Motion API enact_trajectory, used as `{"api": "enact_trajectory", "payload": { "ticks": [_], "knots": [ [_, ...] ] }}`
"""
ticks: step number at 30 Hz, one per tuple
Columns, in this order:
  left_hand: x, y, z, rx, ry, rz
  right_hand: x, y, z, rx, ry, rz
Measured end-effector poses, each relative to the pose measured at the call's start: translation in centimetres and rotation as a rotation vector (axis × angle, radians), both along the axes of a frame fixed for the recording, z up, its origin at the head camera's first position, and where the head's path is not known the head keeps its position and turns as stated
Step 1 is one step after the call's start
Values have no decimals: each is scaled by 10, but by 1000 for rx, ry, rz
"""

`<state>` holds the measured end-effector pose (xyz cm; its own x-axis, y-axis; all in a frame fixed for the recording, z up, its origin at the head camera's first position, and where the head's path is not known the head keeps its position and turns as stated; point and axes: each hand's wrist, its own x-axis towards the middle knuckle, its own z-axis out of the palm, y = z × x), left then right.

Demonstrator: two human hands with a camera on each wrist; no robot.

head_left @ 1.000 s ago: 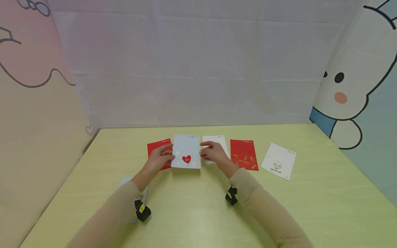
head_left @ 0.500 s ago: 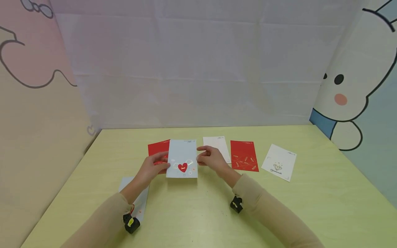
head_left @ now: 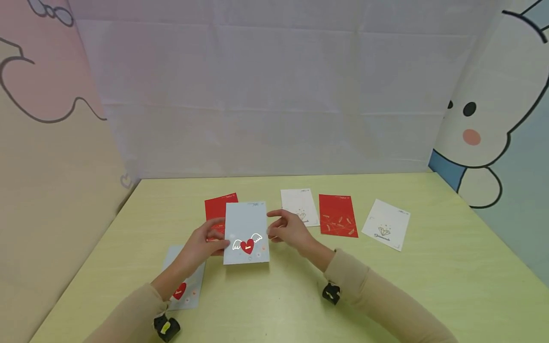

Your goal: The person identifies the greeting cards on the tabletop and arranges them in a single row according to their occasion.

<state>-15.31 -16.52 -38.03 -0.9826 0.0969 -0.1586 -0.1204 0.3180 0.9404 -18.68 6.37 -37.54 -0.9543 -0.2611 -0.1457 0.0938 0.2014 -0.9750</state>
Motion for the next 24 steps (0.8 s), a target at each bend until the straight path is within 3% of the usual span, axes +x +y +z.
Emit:
{"api": "enact_trajectory", "payload": {
  "ticks": [11, 19, 24],
  "knots": [
    [19, -12, 1, -11, -9, -38, 17, -10, -1, 29, -40, 55],
    [32, -22, 1, -265, 73, -47, 28, -17, -7, 52, -85, 104],
    [39, -28, -1, -322, 75, -60, 34, -23, -9, 25, -111, 143]
  ]
}}
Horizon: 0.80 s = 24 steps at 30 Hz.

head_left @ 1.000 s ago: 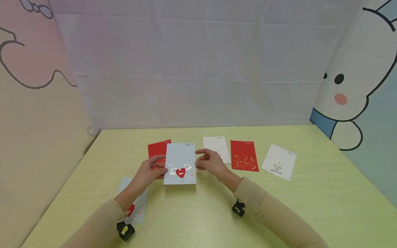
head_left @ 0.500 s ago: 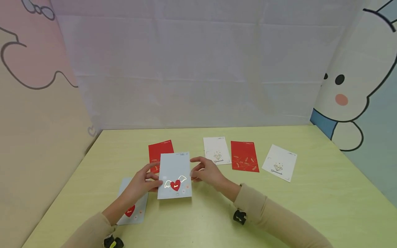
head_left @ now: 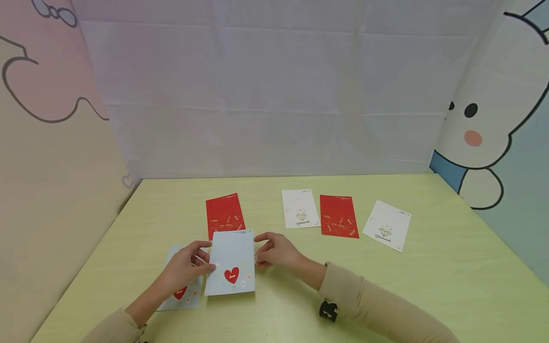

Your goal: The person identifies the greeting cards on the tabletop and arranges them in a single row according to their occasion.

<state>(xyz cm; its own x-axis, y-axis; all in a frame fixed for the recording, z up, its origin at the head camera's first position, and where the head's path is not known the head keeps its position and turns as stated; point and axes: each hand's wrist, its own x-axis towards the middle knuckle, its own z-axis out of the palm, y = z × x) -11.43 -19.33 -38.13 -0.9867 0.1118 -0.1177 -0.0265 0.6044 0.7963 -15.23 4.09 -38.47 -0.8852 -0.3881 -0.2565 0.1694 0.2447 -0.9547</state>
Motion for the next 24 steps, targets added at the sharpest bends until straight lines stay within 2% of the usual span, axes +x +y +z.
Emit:
{"api": "enact_trajectory", "payload": {
  "ticks": [6, 14, 24],
  "knots": [
    [5, -4, -2, -45, -5, -18, 4, -4, -2, -15, -23, 35],
    [5, -7, -4, -116, -5, -47, 5, -8, -5, 7, -63, 75],
    [4, -7, -7, -154, -46, -49, 4, -11, -7, 49, -109, 96]
  ]
}}
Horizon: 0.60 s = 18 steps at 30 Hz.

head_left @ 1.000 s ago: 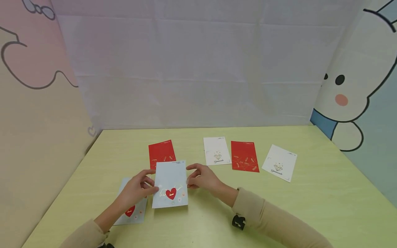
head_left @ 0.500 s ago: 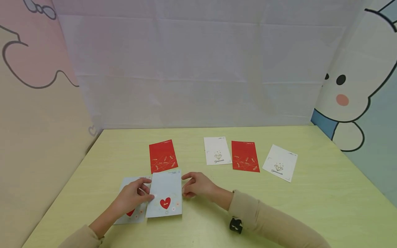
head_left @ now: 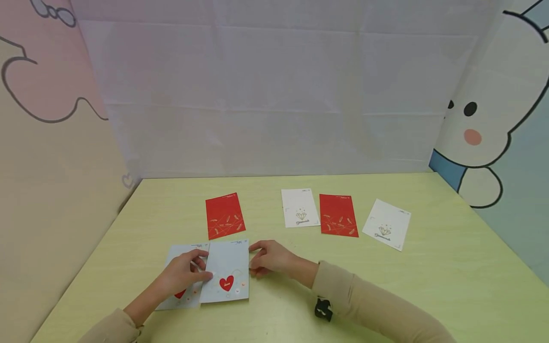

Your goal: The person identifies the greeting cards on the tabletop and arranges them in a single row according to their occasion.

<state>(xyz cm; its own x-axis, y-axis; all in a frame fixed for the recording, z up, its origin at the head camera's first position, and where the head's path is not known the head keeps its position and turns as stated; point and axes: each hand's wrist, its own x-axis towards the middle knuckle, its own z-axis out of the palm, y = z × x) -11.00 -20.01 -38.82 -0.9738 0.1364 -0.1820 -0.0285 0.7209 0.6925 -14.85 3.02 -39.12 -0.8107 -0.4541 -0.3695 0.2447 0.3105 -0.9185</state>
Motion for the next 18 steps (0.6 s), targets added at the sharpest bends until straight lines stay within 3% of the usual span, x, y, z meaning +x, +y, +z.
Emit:
{"api": "enact_trajectory", "payload": {
  "ticks": [18],
  "knots": [
    [-1, 1, -4, -42, 11, 25, -1, -2, -2, 33, -24, 13]
  ]
}}
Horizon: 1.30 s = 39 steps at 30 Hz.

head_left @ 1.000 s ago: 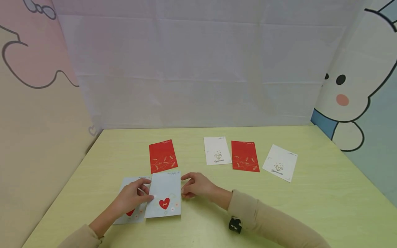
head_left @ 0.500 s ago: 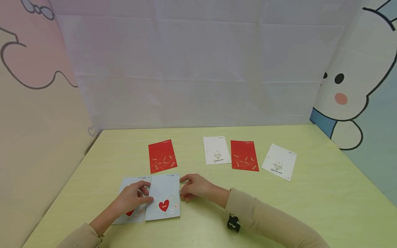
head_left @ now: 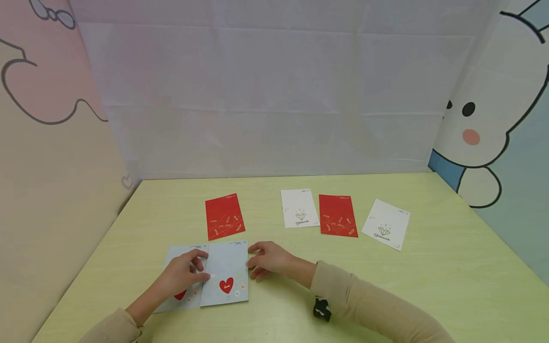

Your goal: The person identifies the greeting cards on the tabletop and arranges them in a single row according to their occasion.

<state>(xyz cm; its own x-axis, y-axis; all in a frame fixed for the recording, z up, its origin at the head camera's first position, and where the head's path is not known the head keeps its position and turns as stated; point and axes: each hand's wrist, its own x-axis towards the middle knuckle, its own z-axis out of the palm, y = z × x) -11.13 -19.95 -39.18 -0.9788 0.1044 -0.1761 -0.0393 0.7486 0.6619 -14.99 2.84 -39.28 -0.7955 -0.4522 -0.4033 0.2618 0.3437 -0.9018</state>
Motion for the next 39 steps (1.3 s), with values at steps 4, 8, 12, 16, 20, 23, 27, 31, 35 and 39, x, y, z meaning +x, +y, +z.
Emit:
{"api": "enact_trajectory", "payload": {
  "ticks": [4, 8, 12, 16, 20, 23, 27, 31, 35, 39],
  "knots": [
    [-2, 1, -2, -7, 1, 4, -1, -1, -1, -5, 4, -1],
    [-3, 0, -4, -15, -3, -4, 0, -1, -1, -4, 13, -5],
    [-5, -1, -6, -21, -12, -13, 1, -2, 0, 0, 14, -9],
    [-5, -2, -6, -20, -10, -27, 1, -3, 0, 6, 11, -17],
    [-6, -2, -6, -17, -14, -34, 2, -4, 0, 6, 5, -22],
    [-6, -3, -6, -16, -17, -33, 3, -5, 0, -1, 2, -22],
    [-6, -4, -6, -12, -20, -27, 4, -5, 0, -6, 6, -17],
    [-6, -5, -7, -11, -17, -24, 4, -4, 2, -5, 17, -9],
    [-7, -8, -6, 3, 12, -27, 0, 0, 4, 12, 65, 9],
    [-11, -8, -1, 35, 56, -29, -7, 3, 8, 13, 111, 19]
  ]
}}
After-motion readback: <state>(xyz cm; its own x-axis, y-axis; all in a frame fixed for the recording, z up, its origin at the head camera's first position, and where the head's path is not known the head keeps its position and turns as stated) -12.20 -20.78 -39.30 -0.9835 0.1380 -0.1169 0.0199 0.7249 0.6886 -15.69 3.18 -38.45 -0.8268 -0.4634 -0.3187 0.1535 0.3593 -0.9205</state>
